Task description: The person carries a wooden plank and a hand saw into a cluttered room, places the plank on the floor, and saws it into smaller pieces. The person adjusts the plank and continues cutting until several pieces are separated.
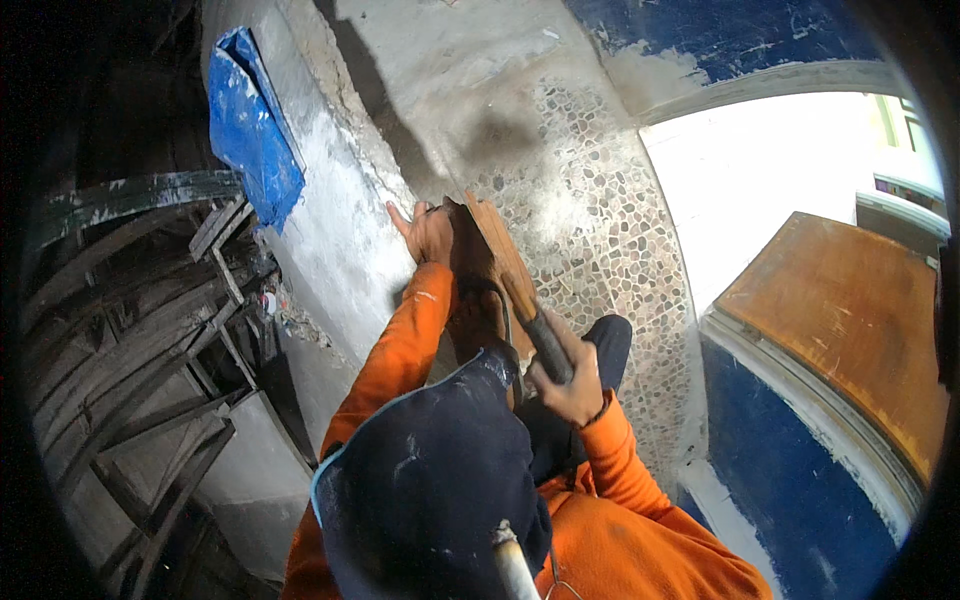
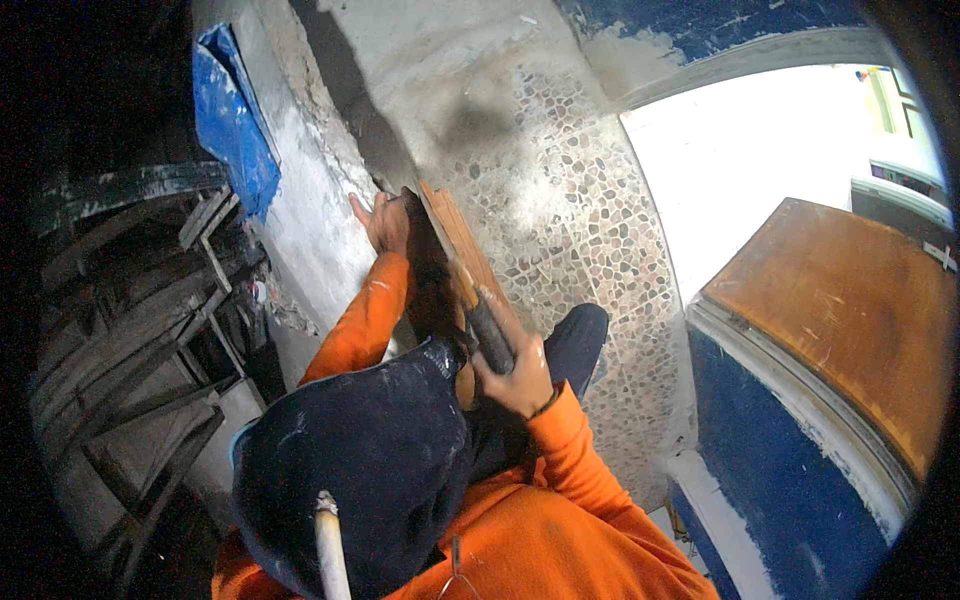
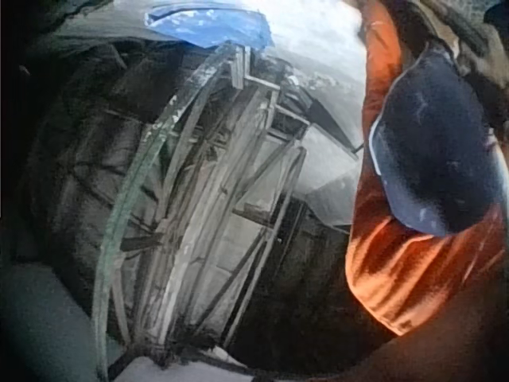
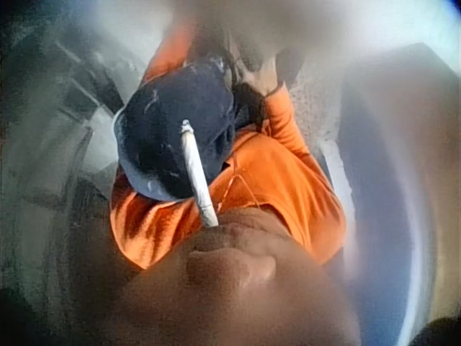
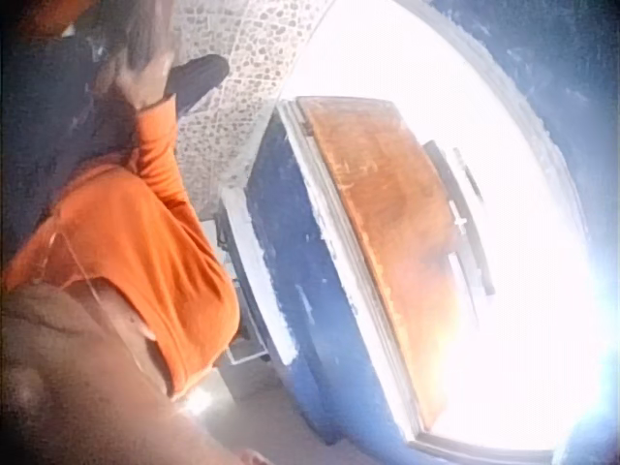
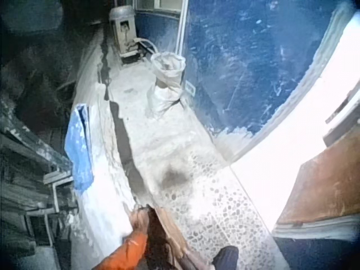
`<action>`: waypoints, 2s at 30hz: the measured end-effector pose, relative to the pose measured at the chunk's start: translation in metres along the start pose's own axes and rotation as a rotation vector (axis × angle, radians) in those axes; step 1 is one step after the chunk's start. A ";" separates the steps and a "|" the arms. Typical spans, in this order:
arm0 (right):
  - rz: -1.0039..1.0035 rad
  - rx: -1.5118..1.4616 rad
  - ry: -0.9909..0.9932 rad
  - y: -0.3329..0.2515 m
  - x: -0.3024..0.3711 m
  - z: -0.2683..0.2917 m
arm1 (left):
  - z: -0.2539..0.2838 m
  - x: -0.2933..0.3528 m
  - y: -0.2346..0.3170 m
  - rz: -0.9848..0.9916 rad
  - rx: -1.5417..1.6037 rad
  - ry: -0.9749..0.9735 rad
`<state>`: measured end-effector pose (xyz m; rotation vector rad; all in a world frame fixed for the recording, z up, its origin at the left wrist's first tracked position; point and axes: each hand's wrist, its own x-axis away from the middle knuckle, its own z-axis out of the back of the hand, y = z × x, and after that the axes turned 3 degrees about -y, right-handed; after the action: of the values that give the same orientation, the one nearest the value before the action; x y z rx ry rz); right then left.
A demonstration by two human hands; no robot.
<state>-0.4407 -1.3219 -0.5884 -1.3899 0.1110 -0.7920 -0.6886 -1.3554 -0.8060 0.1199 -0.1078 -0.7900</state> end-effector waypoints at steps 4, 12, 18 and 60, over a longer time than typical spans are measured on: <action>-0.075 0.002 -0.008 -0.015 0.005 -0.002 | 0.009 0.005 0.004 0.031 0.029 -0.100; -0.007 -0.047 -0.003 0.015 -0.011 0.029 | 0.043 0.001 0.024 0.035 0.170 -0.086; -0.069 0.013 -0.069 0.005 -0.011 0.016 | 0.020 0.005 0.015 -0.026 0.139 0.005; -0.031 0.085 -0.004 0.018 0.095 0.022 | 0.016 0.020 0.036 0.082 0.266 0.324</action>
<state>-0.3511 -1.3564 -0.5647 -1.3155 0.0518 -0.8105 -0.6516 -1.3457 -0.7843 0.4902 0.0893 -0.6623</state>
